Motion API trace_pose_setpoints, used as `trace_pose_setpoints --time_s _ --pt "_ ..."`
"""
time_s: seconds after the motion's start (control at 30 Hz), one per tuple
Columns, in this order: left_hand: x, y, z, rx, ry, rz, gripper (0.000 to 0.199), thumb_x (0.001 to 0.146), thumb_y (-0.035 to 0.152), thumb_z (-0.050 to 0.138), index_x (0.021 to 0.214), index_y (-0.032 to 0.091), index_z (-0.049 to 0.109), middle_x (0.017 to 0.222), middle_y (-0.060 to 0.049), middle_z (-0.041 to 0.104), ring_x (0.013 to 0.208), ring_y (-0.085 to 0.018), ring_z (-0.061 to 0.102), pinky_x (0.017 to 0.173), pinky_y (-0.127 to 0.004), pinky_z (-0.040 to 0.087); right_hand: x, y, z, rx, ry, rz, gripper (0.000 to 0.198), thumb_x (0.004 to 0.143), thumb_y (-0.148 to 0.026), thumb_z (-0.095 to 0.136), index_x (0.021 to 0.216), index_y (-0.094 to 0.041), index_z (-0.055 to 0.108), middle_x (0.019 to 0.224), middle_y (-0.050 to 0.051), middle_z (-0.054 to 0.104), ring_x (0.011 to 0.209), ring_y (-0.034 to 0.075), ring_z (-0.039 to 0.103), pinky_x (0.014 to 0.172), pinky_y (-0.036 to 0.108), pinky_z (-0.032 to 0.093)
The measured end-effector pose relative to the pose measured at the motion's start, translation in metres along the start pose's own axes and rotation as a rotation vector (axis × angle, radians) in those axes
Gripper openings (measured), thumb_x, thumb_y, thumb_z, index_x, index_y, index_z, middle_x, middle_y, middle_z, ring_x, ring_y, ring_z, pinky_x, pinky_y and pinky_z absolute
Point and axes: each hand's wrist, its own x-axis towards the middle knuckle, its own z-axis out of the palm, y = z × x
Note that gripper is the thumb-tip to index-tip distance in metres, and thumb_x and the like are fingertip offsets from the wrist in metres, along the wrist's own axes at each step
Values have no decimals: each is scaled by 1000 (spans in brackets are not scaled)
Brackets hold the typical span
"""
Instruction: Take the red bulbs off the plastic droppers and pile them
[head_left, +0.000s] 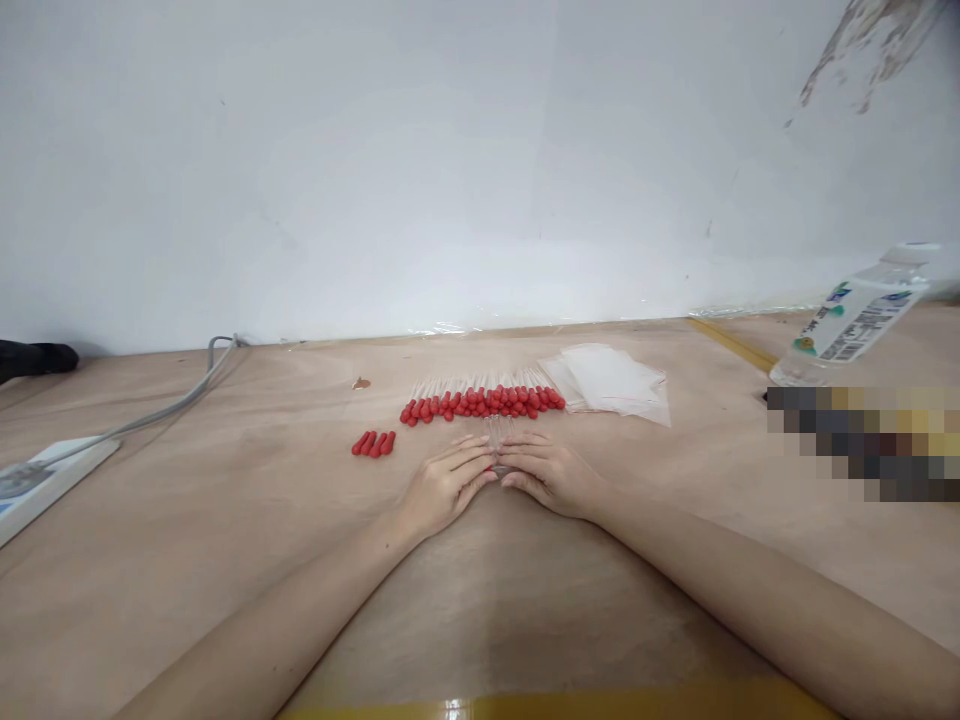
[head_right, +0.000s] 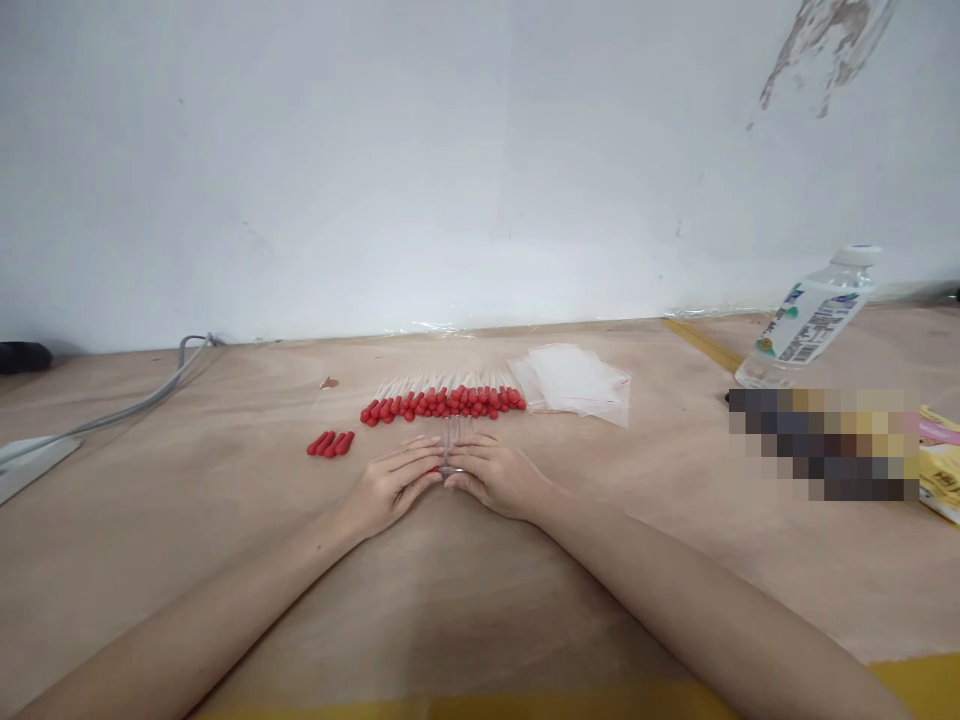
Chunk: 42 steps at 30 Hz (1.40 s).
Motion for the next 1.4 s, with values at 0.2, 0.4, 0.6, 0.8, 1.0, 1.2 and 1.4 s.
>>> trace_pose_setpoints --time_s 0.2,0.4,0.6,0.8,1.0,1.2,1.4 --pt "0 2 0 23 -8 40 21 84 18 52 103 13 58 103 -8 66 106 -18 57 94 -35 47 -2 1 3 42 42 -48 21 87 -22 48 102 -14 60 102 9 65 99 16 58 88 30 48" --pt "-2 5 -4 -1 -71 34 18 85 17 48 100 13 58 102 -8 66 105 -17 57 97 -34 45 -1 -3 -2 -35 36 -125 16 86 -19 49 96 -15 60 98 9 67 99 16 59 86 30 48" --pt "-1 10 -9 -61 -152 -6 15 86 17 45 93 13 58 92 -6 66 98 -16 60 100 -35 42 1 -8 -8 -125 34 -185 13 86 -18 48 92 -15 59 92 7 68 94 14 61 84 28 47" --pt "-1 11 -12 -94 -180 -22 17 87 18 42 91 14 58 87 -6 66 93 -16 62 100 -38 42 1 -9 -10 -186 46 -236 12 86 -18 49 91 -14 59 91 6 68 94 15 61 85 28 47" --pt "-4 10 -14 -128 -194 -35 19 88 18 40 93 15 58 87 -6 66 100 -16 60 100 -36 42 -1 -9 -12 -209 50 -255 14 86 -17 48 96 -16 59 90 5 69 99 15 59 87 29 47" --pt "-6 8 -16 -151 -188 -33 20 88 18 40 96 16 57 89 -6 67 101 -17 59 98 -37 43 -1 -10 -15 -225 60 -282 17 86 -16 48 99 -15 59 96 7 68 102 15 58 88 29 47" --pt "-9 8 -18 -134 -147 -30 17 87 18 43 92 16 59 85 -5 67 99 -17 60 94 -34 47 -5 -7 -16 -197 50 -272 21 87 -15 45 104 -16 58 102 7 66 107 14 55 90 30 46"
